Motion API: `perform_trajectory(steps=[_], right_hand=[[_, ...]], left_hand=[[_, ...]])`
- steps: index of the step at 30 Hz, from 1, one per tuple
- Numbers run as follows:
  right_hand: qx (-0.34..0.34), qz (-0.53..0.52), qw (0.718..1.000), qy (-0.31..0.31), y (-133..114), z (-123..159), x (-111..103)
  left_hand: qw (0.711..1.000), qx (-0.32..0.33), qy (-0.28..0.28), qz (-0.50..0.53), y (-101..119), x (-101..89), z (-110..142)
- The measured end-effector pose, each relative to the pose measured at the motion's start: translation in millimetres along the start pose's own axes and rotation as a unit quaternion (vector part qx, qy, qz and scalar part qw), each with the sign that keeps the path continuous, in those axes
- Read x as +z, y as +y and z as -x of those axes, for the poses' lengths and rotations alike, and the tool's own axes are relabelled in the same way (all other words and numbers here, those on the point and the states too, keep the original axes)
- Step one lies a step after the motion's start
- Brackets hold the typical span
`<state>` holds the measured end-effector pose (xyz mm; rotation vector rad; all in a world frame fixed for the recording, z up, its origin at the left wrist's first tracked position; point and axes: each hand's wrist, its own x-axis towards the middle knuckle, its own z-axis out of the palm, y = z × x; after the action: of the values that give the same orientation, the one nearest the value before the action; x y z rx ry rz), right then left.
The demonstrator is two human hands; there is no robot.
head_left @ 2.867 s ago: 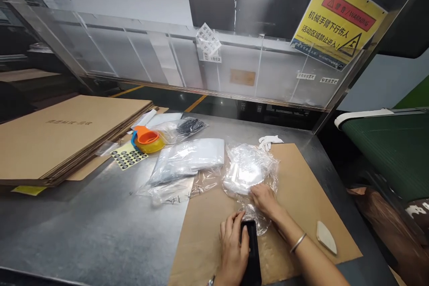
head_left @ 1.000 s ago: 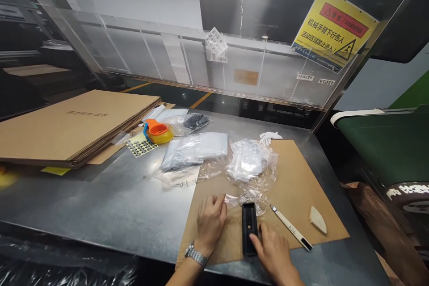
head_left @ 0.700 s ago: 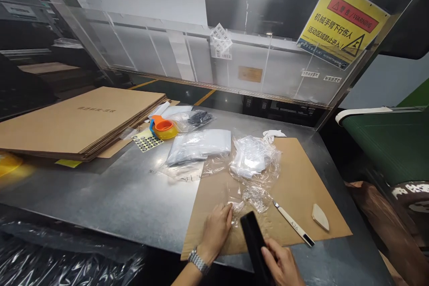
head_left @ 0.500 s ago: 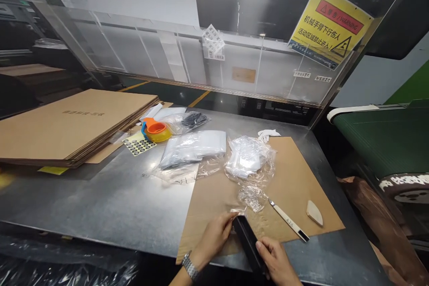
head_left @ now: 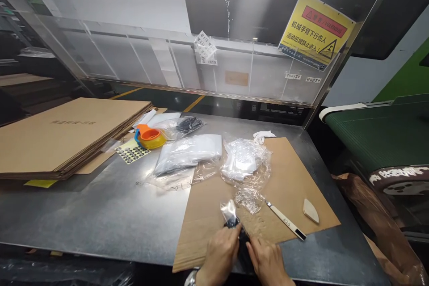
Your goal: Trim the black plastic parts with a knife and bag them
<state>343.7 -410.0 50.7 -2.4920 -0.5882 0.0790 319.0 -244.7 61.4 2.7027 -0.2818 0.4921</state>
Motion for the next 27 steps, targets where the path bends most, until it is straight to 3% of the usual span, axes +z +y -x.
perform_trajectory(steps=[3,7,12,14,17,20,22,24,27], right_hand=[[0.019,-0.02,1.0,-0.001,1,-7,-7],[0.068,-0.028,0.997,-0.003,-2,-15,-17],[0.097,0.019,0.995,0.003,-22,-19,-42],[0.088,0.015,0.996,-0.007,-28,-20,-60],[0.055,-0.028,0.997,-0.047,-29,-22,-92],[0.032,-0.083,0.993,-0.074,-24,-18,-123],[0.042,-0.204,0.972,-0.112,-17,-13,-136],[0.081,-0.374,0.917,-0.11,-10,-5,-141],[0.171,-0.487,0.855,0.053,-1,8,-129]], left_hand=[[0.997,0.072,0.004,0.006,4,-8.4,-2],[0.996,0.071,0.062,-0.009,4,-20.5,-8],[0.986,0.147,0.073,0.001,19,-23.2,-10],[0.99,0.126,0.052,0.02,25,-30.1,-16],[0.996,0.042,-0.009,0.076,31,-49.3,-34],[0.994,0.026,-0.046,0.094,38,-68.5,-57],[0.995,0.045,-0.041,0.084,45,-76.6,-70],[0.992,0.074,-0.015,0.102,52,-79.8,-81],[0.973,0.13,0.031,0.189,66,-73.8,-90]])
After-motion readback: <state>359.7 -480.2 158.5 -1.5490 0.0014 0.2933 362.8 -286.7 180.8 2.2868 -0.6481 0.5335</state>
